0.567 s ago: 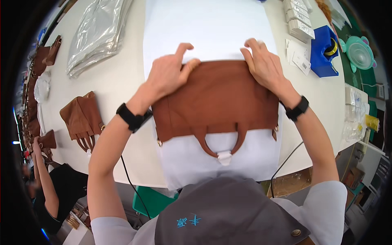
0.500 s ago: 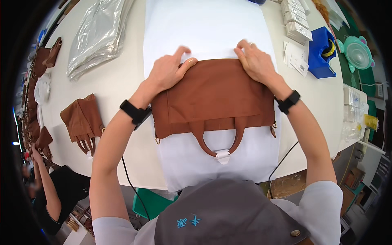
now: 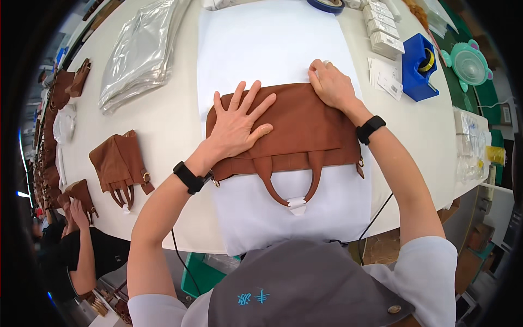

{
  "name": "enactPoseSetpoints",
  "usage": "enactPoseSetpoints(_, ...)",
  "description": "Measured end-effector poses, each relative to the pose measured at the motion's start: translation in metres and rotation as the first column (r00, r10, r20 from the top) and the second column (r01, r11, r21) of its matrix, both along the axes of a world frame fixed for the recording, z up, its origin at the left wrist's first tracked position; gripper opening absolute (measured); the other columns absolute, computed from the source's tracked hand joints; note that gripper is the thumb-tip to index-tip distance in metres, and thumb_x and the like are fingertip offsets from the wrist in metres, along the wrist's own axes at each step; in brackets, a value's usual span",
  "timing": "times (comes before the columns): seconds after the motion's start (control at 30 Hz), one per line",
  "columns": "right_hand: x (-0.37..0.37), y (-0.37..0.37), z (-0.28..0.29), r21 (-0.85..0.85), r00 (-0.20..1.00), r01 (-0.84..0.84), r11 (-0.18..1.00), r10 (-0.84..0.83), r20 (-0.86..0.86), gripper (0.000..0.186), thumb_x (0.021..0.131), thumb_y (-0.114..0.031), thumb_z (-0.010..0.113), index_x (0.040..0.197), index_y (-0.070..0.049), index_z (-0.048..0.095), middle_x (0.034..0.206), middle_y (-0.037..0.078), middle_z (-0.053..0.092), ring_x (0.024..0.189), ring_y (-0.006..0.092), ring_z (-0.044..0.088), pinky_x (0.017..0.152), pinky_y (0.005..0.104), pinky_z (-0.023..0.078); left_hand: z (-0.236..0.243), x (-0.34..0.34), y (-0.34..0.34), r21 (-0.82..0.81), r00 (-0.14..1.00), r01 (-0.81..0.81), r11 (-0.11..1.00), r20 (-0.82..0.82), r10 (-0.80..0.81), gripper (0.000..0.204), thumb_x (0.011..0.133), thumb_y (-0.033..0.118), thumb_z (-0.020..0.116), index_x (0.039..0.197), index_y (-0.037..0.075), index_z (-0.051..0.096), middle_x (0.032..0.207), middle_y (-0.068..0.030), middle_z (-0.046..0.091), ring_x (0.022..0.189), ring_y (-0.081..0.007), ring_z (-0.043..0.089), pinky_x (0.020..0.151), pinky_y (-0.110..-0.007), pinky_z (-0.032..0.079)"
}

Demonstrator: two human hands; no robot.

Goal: The person wraps a brown handbag in white tissue paper and places it inside a clear plastic bag. They repeat this process for a second handbag, placing the wrapped items into a green bin. The workspace is a white table with stacks of packaging materials.

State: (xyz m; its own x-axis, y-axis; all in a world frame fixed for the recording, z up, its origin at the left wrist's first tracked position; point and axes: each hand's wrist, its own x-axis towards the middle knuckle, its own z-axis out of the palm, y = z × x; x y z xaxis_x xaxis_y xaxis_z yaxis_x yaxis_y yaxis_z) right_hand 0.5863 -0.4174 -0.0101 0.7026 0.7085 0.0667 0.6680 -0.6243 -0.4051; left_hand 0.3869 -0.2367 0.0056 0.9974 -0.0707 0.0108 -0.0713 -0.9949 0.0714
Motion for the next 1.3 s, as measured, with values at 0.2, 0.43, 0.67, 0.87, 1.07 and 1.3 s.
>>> enactPoseSetpoints(0.2, 0.004, -0.003, -0.013, 0.032, 0.992, 0.081, 0.996, -0.083, 0.097, 0.045, 0.088, -0.033, 0.046, 0.124, -0.006, 0.05, 0.123, 0.022, 0.051, 0.116, 0.0377, 0.044, 0.101, 0.0483, 0.031, 0.02, -0.003, -0.019, -0.048, 0.983, -0.073, 0.996, -0.171, 0.064, 0.076, 0.087, 0.064, 0.043, 0.148, 0.024, 0.022, 0.156, -0.0124, 0.004, 0.141, -0.0437, 0.0, 0.099, -0.075, 0.0)
enactPoseSetpoints(0.43, 0.019, -0.004, -0.026, -0.117, 0.92, 0.382, 0.917, -0.389, -0.05, 0.063, 0.084, -0.029, 0.042, 0.138, 0.003, 0.034, 0.141, 0.027, 0.036, 0.139, 0.0406, 0.017, 0.112, 0.0553, 0.007, 0.011, -0.002, -0.01, -0.103, 0.981, -0.036, 0.994, -0.192, 0.015, 0.091, 0.077, 0.076, 0.046, 0.149, 0.025, 0.019, 0.155, -0.0153, 0.003, 0.14, -0.0452, -0.001, 0.099, -0.075, -0.002)
enactPoseSetpoints(0.67, 0.013, 0.0, 0.001, 0.033, 0.944, 0.267, 0.963, -0.254, -0.208, 0.052, 0.083, -0.019, 0.046, 0.13, 0.004, 0.041, 0.124, 0.028, 0.051, 0.123, 0.0415, 0.042, 0.104, 0.0581, 0.027, 0.016, -0.008, -0.005, -0.117, 0.968, -0.055, 0.992, -0.25, 0.024, 0.097, 0.075, 0.079, 0.046, 0.149, 0.024, 0.017, 0.155, -0.015, 0.001, 0.14, -0.0454, 0.0, 0.098, -0.076, -0.002)
enactPoseSetpoints(0.87, 0.079, -0.048, 0.002, 0.16, 0.406, 0.708, 0.688, -0.211, -0.889, 0.036, 0.09, -0.028, 0.051, 0.113, 0.0, 0.051, 0.099, 0.016, 0.058, 0.084, 0.0238, 0.061, 0.063, 0.0331, 0.051, 0.011, -0.008, -0.008, -0.105, 0.984, -0.036, 0.994, -0.175, 0.017, 0.096, 0.074, 0.078, 0.046, 0.149, 0.022, 0.019, 0.155, -0.0151, 0.004, 0.139, -0.0455, 0.004, 0.097, -0.077, 0.004)
enactPoseSetpoints(1.07, 0.13, -0.022, 0.006, 0.131, 0.328, 0.528, 0.839, -0.058, -0.943, 0.037, 0.09, -0.035, 0.057, 0.108, -0.003, 0.056, 0.078, 0.008, 0.059, 0.066, 0.0165, 0.059, 0.056, 0.0265, 0.048, 0.014, -0.005, -0.007, -0.131, 0.986, -0.042, 0.99, -0.165, 0.02, 0.095, 0.074, 0.076, 0.049, 0.148, 0.022, 0.022, 0.155, -0.0142, 0.007, 0.139, -0.0448, 0.006, 0.097, -0.078, 0.006)
enactPoseSetpoints(1.3, 0.173, 0.031, -0.008, 0.325, 0.494, 0.555, 0.766, 0.012, -0.87, 0.03, 0.079, -0.021, 0.068, 0.098, -0.001, 0.059, 0.08, 0.007, 0.056, 0.071, 0.0185, 0.057, 0.058, 0.0285, 0.048, 0.011, 0.007, 0.001, -0.12, 0.993, -0.014, 0.993, -0.117, 0.0, 0.094, 0.074, 0.074, 0.051, 0.148, 0.023, 0.023, 0.155, -0.0128, 0.007, 0.139, -0.0445, 0.007, 0.096, -0.078, 0.007)
